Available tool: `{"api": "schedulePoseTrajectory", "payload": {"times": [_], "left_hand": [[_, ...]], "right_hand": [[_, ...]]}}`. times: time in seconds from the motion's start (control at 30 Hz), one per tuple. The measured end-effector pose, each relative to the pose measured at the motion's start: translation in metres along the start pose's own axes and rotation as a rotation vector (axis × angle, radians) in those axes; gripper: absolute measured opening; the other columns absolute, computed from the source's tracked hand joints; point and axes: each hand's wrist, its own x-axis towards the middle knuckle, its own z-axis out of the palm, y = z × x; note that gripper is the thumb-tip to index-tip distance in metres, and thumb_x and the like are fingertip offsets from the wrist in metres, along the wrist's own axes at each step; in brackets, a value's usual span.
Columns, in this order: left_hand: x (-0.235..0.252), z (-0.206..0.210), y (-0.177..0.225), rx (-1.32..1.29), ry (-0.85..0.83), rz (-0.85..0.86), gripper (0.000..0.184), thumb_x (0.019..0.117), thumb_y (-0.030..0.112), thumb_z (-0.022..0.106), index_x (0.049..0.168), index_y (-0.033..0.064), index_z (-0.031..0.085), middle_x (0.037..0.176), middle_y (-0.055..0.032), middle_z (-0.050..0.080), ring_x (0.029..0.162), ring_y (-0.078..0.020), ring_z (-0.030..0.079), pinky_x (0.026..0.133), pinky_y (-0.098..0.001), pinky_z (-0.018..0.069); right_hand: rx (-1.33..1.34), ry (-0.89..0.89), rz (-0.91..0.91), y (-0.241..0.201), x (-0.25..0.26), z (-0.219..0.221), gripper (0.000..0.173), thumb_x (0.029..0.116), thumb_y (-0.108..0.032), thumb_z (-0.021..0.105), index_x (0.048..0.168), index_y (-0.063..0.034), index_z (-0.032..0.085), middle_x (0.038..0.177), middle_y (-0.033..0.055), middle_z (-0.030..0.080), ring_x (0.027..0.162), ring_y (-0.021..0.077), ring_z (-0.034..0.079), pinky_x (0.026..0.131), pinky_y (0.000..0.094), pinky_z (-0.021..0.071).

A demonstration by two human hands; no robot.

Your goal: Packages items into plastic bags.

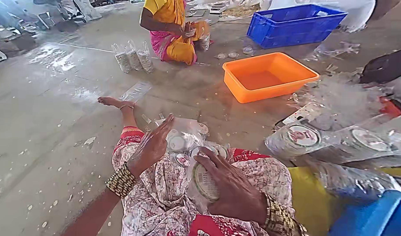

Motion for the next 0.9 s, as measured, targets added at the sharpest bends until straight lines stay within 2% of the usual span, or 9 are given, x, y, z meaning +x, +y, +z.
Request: {"api": "schedulePoseTrajectory", "payload": {"times": [0.1,0.2,0.3,0.4,0.5,0.57,0.67,0.73,0.9], "left_hand": [[0.002,0.009,0.002,-0.026,-0.029,-0.026,0.071,0.0882,-0.007,0.045,0.157,0.0071,0.038,0.167,-0.0095,0.028,0.147,-0.0251,0.041,0.113,-0.0506,0.0412],[0.004,0.026,0.010,-0.071,0.034,0.065,0.064,0.0896,-0.005,0.046,0.153,0.0027,0.044,0.163,-0.0141,0.036,0.140,-0.0274,0.050,0.109,-0.0474,0.0459],[0.007,0.033,0.026,-0.191,0.132,0.102,0.052,0.0934,-0.003,0.051,0.146,-0.0024,0.052,0.153,-0.0167,0.050,0.135,-0.0249,0.056,0.111,-0.0411,0.0442],[0.010,0.036,0.028,-0.220,0.185,0.156,0.058,0.0893,-0.003,0.050,0.147,-0.0011,0.051,0.152,-0.0160,0.051,0.139,-0.0239,0.052,0.113,-0.0422,0.0437],[0.007,0.041,0.035,-0.267,0.069,0.187,0.060,0.0907,-0.004,0.051,0.151,-0.0004,0.046,0.159,-0.0151,0.042,0.138,-0.0240,0.053,0.108,-0.0436,0.0484],[0.004,0.049,0.042,-0.303,0.007,0.181,0.069,0.0872,-0.005,0.055,0.154,-0.0012,0.040,0.163,-0.0167,0.034,0.134,-0.0254,0.057,0.100,-0.0429,0.0529],[-0.001,0.064,0.060,-0.309,-0.039,0.168,0.078,0.0871,-0.002,0.062,0.158,-0.0014,0.031,0.164,-0.0200,0.029,0.123,-0.0304,0.064,0.092,-0.0443,0.0564],[-0.003,0.070,0.073,-0.275,-0.057,0.127,0.074,0.0872,-0.008,0.053,0.158,0.0015,0.033,0.165,-0.0175,0.029,0.135,-0.0288,0.056,0.102,-0.0427,0.0518],[0.000,0.088,0.069,-0.433,0.009,0.050,0.074,0.0856,-0.009,0.050,0.157,-0.0049,0.030,0.165,-0.0221,0.026,0.145,-0.0263,0.044,0.112,-0.0337,0.0436]], "right_hand": [[0.644,0.126,-0.288,-0.006,0.004,-0.003,0.105,0.0697,-0.036,0.083,0.154,0.0034,0.034,0.152,0.0186,0.044,0.134,0.0192,0.052,0.108,0.0325,0.0495],[1.068,0.153,-0.413,-0.028,0.021,-0.004,0.106,0.0816,-0.041,0.077,0.157,0.0073,0.019,0.151,0.0191,0.044,0.121,0.0152,0.057,0.097,0.0280,0.0538],[1.035,0.254,-0.227,-0.029,0.040,0.000,0.098,0.0777,-0.028,0.075,0.153,0.0102,0.025,0.141,0.0135,0.053,0.121,0.0075,0.058,0.100,0.0243,0.0519],[1.027,0.110,0.098,-0.011,0.050,0.001,0.080,0.0804,-0.020,0.069,0.150,0.0012,0.036,0.128,0.0055,0.062,0.111,0.0031,0.062,0.094,0.0245,0.0539],[1.314,-0.061,0.307,0.010,0.051,0.001,0.044,0.0861,-0.025,0.061,0.126,-0.0106,0.053,0.100,-0.0009,0.070,0.083,0.0089,0.069,0.066,0.0267,0.0581],[1.536,0.005,0.320,0.027,0.050,0.008,0.025,0.0912,-0.029,0.055,0.110,-0.0132,0.061,0.093,0.0016,0.072,0.079,0.0132,0.071,0.061,0.0295,0.0592],[1.803,0.347,0.384,0.026,0.056,0.011,0.021,0.1000,-0.020,0.042,0.106,-0.0118,0.060,0.093,0.0048,0.072,0.084,0.0140,0.072,0.072,0.0337,0.0619],[1.894,0.448,0.479,0.024,0.063,0.013,0.020,0.0988,-0.018,0.040,0.101,-0.0126,0.058,0.085,0.0049,0.071,0.075,0.0132,0.071,0.065,0.0317,0.0608],[1.586,0.356,0.552,0.038,0.074,0.012,0.019,0.0984,-0.010,0.039,0.096,-0.0117,0.058,0.080,0.0016,0.068,0.070,0.0096,0.067,0.061,0.0273,0.0568]]}}
